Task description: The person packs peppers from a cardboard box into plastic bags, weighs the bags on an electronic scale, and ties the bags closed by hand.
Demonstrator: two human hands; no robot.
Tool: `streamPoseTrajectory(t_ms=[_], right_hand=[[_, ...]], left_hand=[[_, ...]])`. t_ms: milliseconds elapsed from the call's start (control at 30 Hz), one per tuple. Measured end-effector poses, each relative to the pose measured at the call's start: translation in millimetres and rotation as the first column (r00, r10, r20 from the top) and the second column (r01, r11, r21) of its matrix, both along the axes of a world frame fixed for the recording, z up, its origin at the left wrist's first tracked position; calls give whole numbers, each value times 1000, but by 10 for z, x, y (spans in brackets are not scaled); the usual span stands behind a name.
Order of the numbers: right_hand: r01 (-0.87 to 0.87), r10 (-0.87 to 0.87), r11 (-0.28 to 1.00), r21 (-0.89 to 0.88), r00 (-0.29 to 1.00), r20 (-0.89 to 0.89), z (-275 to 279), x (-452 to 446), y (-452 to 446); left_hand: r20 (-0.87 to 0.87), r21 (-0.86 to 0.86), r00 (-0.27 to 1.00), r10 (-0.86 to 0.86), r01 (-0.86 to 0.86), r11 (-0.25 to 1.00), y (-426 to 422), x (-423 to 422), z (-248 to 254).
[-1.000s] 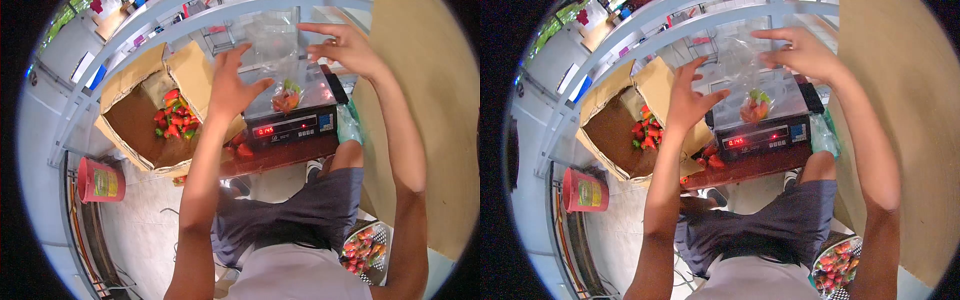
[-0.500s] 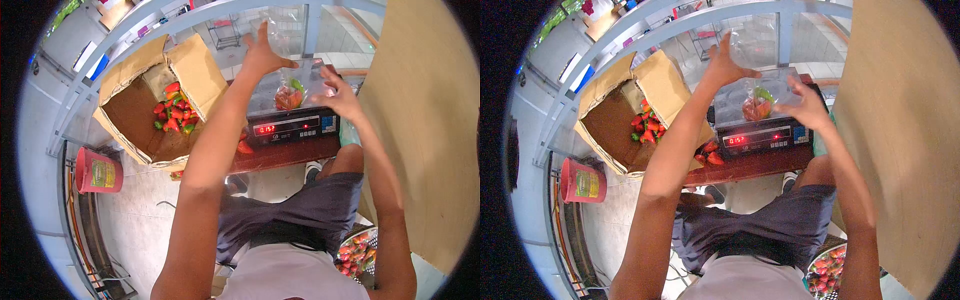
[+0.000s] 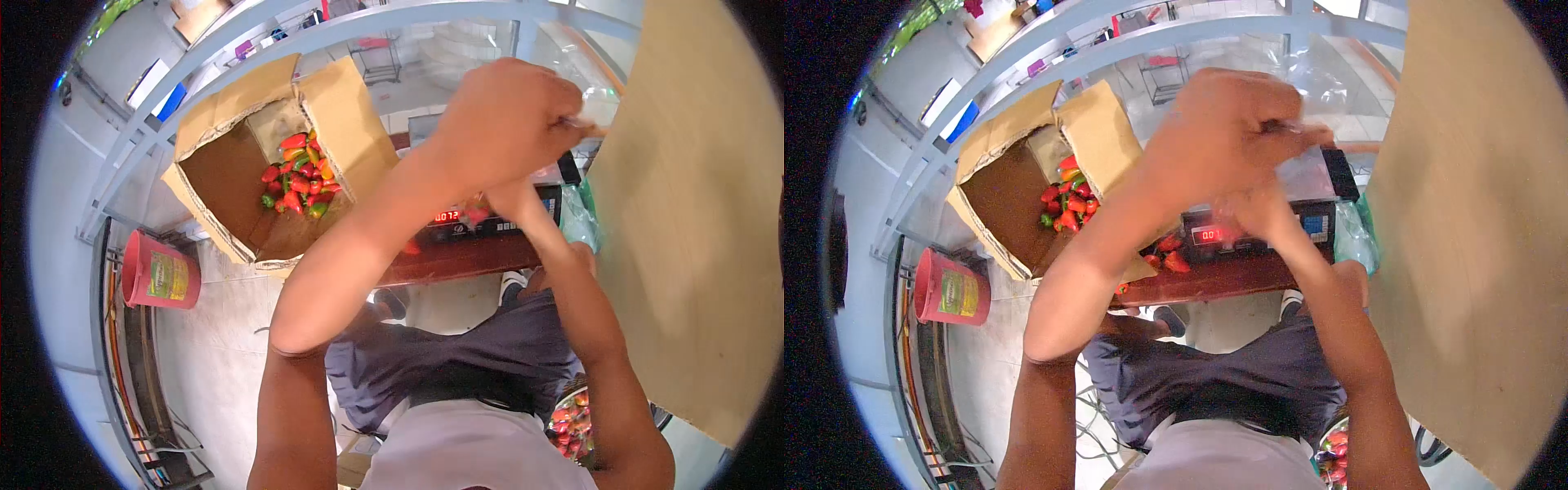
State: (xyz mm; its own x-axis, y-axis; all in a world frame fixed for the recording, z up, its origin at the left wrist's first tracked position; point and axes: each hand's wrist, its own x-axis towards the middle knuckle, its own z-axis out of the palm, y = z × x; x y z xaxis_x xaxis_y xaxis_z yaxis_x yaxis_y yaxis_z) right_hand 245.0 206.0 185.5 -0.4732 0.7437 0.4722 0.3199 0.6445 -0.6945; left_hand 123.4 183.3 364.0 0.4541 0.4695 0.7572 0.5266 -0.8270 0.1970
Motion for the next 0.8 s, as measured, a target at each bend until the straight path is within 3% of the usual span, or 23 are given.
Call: streamPoseTrajectory(t_ms=[67,133,200,267,300,367,433,500,533,600,633,733,800], right_hand=[[-162,145,959,-234,985,-88,141,8,-343],[-254,195,861,-441,965,-176,86,208,-696],[-263,264,734,-627,960,-94,339,512,-1019],[-227,299,695,-682,954,-13,259,710,-1187],[-210,277,654,-727,961,-29,142,771,-1263],[-177,212,740,-649,977,-26,-64,796,-1486],[-166,197,885,-435,980,26,-123,797,-1588],[-189,266,908,-374,950,166,122,805,-1519],[-201,316,899,-389,913,257,297,806,-1471],[-280,373,894,-349,897,236,455,775,-1435],[-313,398,889,-334,889,225,528,771,-1445],[-352,334,934,-56,810,483,953,661,-1407],[-296,185,928,227,895,407,772,713,-1210]], left_hand=[[145,-56,989,23,-15,998,-78,-278,44],[218,-345,942,257,-172,923,-223,-763,-102],[209,-667,892,400,-169,725,-371,-1118,-570],[500,-388,704,505,-339,857,-746,-978,-676],[379,-116,811,446,-436,892,-915,-907,-712],[91,244,977,195,-211,946,-1258,-587,-740],[-138,197,990,-28,55,979,-1376,-420,-956],[-302,15,952,-48,56,998,-1279,-541,-1493],[-306,44,951,-37,52,998,-1314,-617,-1477],[-317,91,948,-38,70,993,-1424,-811,-1442],[-317,17,943,-100,111,994,-1504,-819,-1420],[-471,-228,880,-67,-48,972,-1657,-883,-1472],[-150,-530,988,-49,-38,847,-1849,-722,-1509]])
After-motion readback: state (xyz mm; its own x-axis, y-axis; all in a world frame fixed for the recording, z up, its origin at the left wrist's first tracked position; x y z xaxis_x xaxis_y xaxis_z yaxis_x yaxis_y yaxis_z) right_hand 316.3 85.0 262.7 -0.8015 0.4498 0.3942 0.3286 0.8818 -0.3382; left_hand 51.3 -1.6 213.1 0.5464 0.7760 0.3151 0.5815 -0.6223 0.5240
